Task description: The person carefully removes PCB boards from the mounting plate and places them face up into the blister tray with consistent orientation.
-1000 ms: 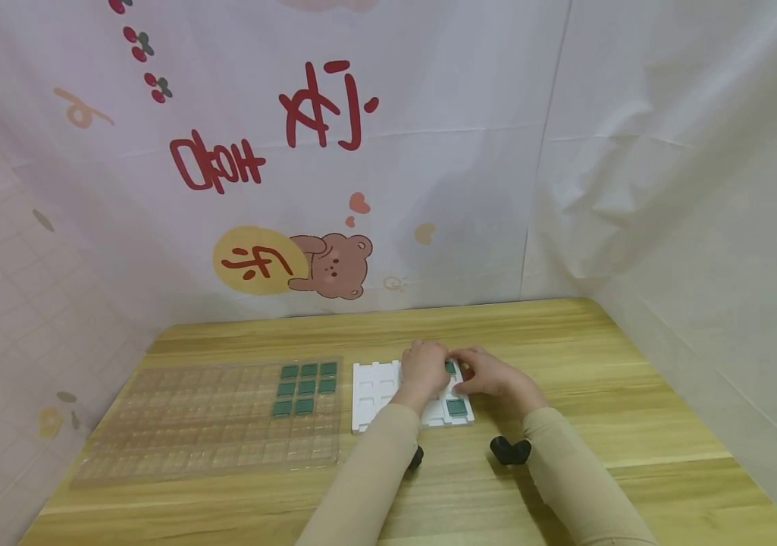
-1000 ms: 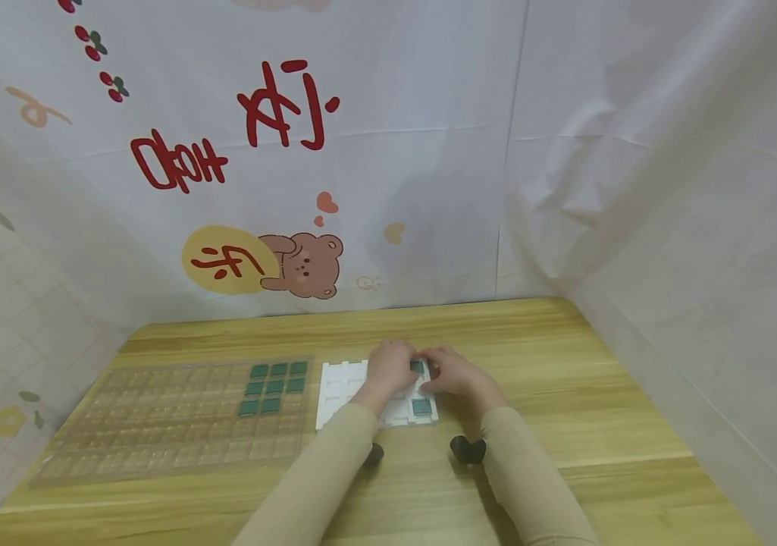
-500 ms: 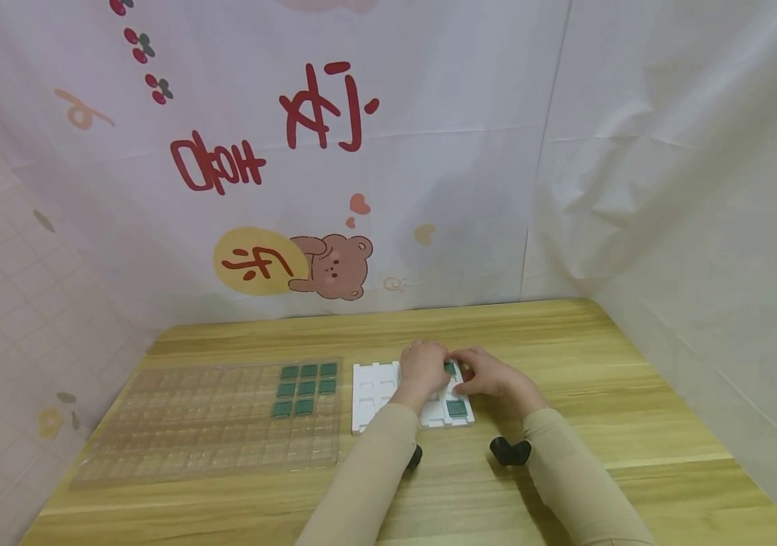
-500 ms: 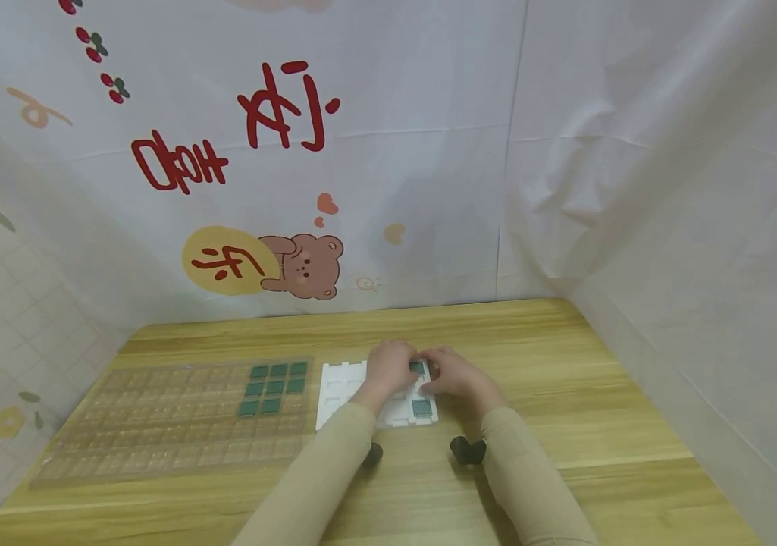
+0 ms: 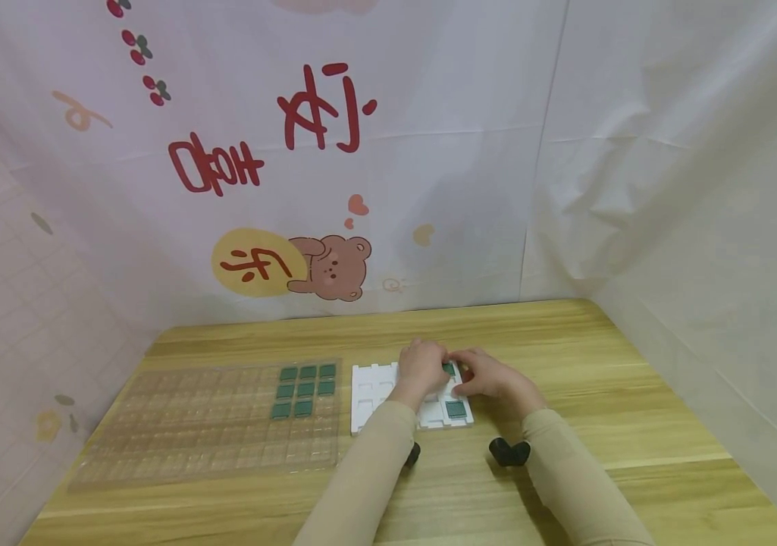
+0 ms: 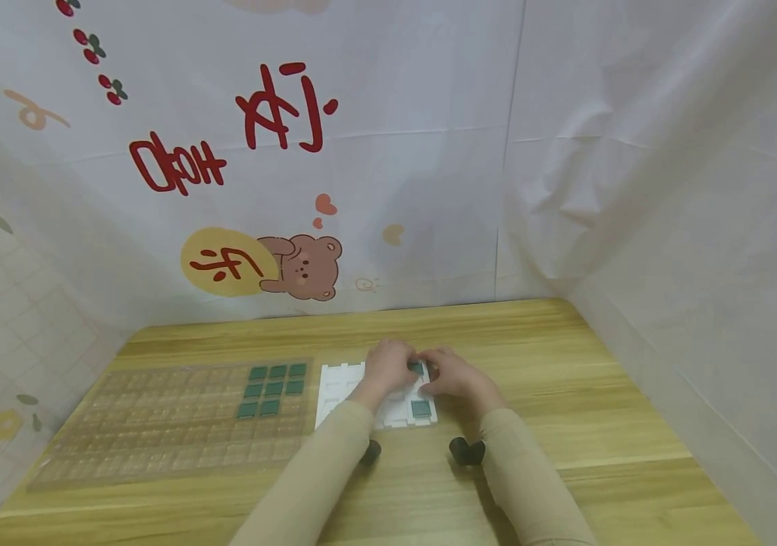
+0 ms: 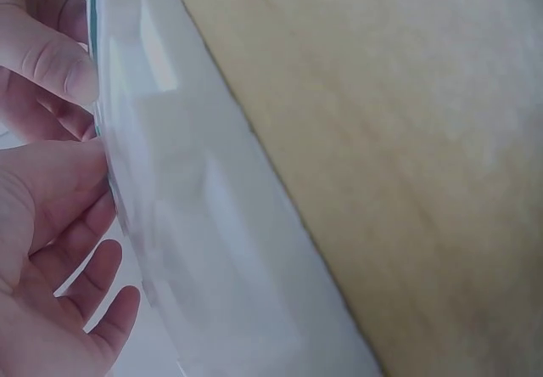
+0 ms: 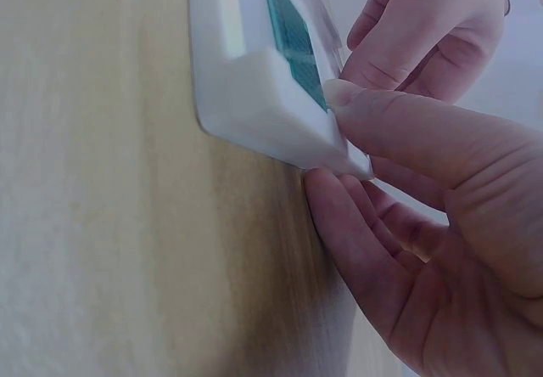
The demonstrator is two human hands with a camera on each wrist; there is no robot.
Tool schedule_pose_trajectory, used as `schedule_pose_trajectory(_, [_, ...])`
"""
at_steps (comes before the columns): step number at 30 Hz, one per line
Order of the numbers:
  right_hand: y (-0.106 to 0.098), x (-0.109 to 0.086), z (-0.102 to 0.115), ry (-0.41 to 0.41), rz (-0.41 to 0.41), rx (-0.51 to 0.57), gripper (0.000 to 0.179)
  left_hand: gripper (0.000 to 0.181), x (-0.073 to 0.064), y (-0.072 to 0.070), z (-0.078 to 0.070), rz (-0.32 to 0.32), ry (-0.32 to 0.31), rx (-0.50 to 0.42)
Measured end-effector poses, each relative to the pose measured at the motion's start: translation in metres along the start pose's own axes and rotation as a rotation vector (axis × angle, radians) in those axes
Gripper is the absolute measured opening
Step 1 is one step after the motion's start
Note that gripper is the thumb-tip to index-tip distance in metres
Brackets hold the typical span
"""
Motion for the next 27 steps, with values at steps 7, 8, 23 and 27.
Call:
schedule_pose_trajectory(7, [0.0003,-0.0001,-0.0003,-0.013,-0.009,-0.009,0.065,0.021,0.0018,-0.0001,0.0009,0.01,-0.006,-0.024])
schedule_pose_trajectory(8, [0.0003,-0.0002,-0.0004,-0.014,-0.009,-0.009,0.065,0.02,0.002,0.0,0.001,0.01,-0.006,-0.027])
schedule_pose_trajectory(23, [0.0011,-0.0006,-0.0001,-0.002,0.003,0.019,0.067,0.023,0.003,-0.0002,0.0053,0.013,-0.004,-0.078])
schedule_pose_trajectory(27, [0.0002,-0.0009,0.0007,-0.003,0.007,0.029,0.067,0.024,0.0033,-0.0004,0.0065,0.011,0.018,-0.097])
Point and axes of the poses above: each hand's wrist, its own x-axis towards the middle knuckle, its own y-axis out of the palm, z = x × y, the point moved 3 cm from there along x, towards the middle knuckle, and after that the axes turned 2 degrees about y, right-handed, at the moved point
